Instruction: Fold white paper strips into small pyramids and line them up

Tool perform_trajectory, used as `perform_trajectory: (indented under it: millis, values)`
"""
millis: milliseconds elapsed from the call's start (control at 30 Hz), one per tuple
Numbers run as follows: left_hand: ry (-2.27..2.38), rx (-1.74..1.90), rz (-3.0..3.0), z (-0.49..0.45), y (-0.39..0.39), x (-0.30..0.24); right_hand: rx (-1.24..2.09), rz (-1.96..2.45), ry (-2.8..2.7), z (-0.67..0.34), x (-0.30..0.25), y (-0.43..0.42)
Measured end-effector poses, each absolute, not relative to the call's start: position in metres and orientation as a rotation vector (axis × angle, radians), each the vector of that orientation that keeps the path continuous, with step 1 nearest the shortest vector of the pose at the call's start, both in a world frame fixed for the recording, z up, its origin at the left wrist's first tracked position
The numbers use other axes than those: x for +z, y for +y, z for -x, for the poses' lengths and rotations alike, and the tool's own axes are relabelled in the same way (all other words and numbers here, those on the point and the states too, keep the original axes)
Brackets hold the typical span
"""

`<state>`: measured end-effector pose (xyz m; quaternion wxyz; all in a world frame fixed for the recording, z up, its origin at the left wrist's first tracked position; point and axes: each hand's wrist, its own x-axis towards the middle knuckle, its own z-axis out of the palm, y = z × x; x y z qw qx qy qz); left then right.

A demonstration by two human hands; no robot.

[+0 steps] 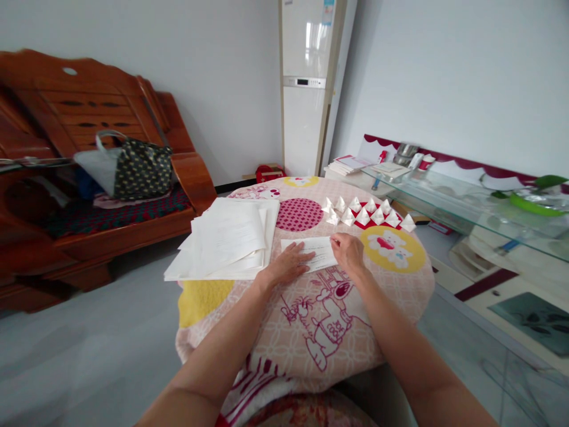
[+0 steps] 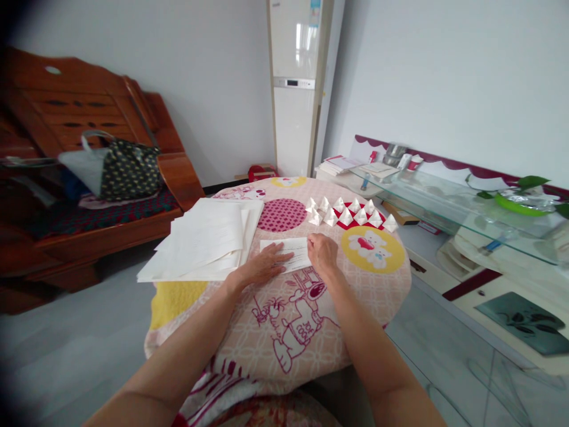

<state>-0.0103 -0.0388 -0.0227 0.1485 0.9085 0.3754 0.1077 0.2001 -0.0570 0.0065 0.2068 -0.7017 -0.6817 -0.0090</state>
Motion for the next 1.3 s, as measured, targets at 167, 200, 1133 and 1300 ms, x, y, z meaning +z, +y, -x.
perform_trajectory:
  millis: [167, 200, 1133, 1300]
  values:
    - [1.114, 0.290, -2.649, 0.010, -0.036, -0.028, 0.375, 1.720, -2.117, -0.178, 0.003, -0.063]
    - [1.117, 0.283, -2.657, 0.010, -0.036, -0.028, 0.456, 1.743, -2.119, -0.177, 0.001, -0.063]
    - [1.101, 0.246, -2.620, 0.011, -0.036, -0.026, 0.793, 2.041, -1.749, -0.253, 0.001, -0.072]
    - [1.177, 0.260, -2.618, 0.007, -0.042, -0.023, 0.950, 1.657, -1.642, -0.226, -0.004, -0.069]
